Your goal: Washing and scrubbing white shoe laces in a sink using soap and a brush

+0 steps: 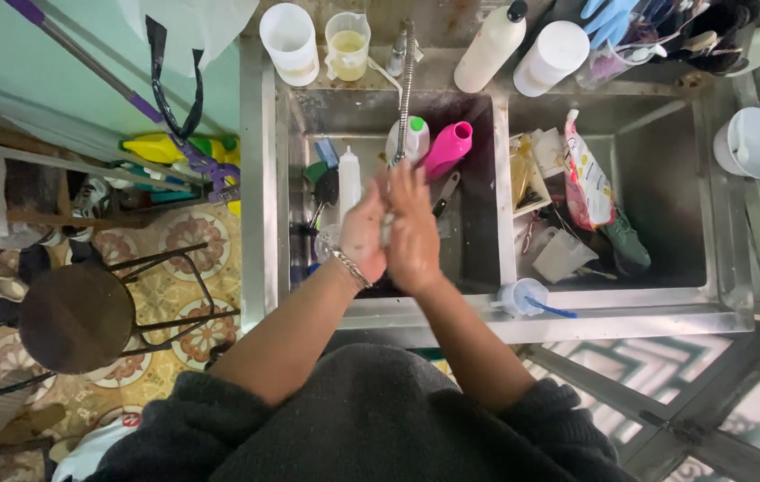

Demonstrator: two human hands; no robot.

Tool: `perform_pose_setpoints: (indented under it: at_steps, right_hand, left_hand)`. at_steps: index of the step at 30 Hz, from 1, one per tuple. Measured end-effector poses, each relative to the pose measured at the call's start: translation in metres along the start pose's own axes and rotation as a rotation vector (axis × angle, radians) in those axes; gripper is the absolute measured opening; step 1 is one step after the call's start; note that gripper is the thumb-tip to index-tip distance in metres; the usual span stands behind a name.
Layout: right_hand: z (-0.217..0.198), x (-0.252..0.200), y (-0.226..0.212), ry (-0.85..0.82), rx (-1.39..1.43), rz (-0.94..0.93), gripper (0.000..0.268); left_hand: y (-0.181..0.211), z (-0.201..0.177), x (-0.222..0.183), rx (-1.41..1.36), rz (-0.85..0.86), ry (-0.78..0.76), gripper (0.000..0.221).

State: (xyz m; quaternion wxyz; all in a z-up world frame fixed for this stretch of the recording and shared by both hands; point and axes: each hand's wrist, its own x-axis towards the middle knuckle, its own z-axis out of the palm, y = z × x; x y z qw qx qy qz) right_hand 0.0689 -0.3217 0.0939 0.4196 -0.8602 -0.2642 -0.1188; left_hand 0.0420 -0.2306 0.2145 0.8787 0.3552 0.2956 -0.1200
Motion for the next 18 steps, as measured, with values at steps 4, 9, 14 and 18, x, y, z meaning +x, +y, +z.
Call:
perform_pose_setpoints:
  at_steps: [4,9,14,18]
  right_hand:
    - [-0.001,0.003,-0.012,0.014,0.124,-0.134,0.084]
    - [-0.019,0.025,-0.004,0.021,0.164,-0.146,0.083]
    - [-0.006,-0.009,-0.054,-0.036,0.123,-0.082,0.071]
    - [-0.025,0.015,-0.019,-0.062,0.315,-0.017,0.125]
  left_hand:
    - [-0.07,-0.018,0.041,-0.349,0.461,-0.303,0.105]
    - [-0.047,-0.038,0.035,-0.404,0.349,-0.256,0.086]
    - [-0.017,-0.048,0.049,-0.245,-0.115,0.019,0.049]
    - [-0.053,-0.044,0.039,-0.24,-0.154,0.015,0.051]
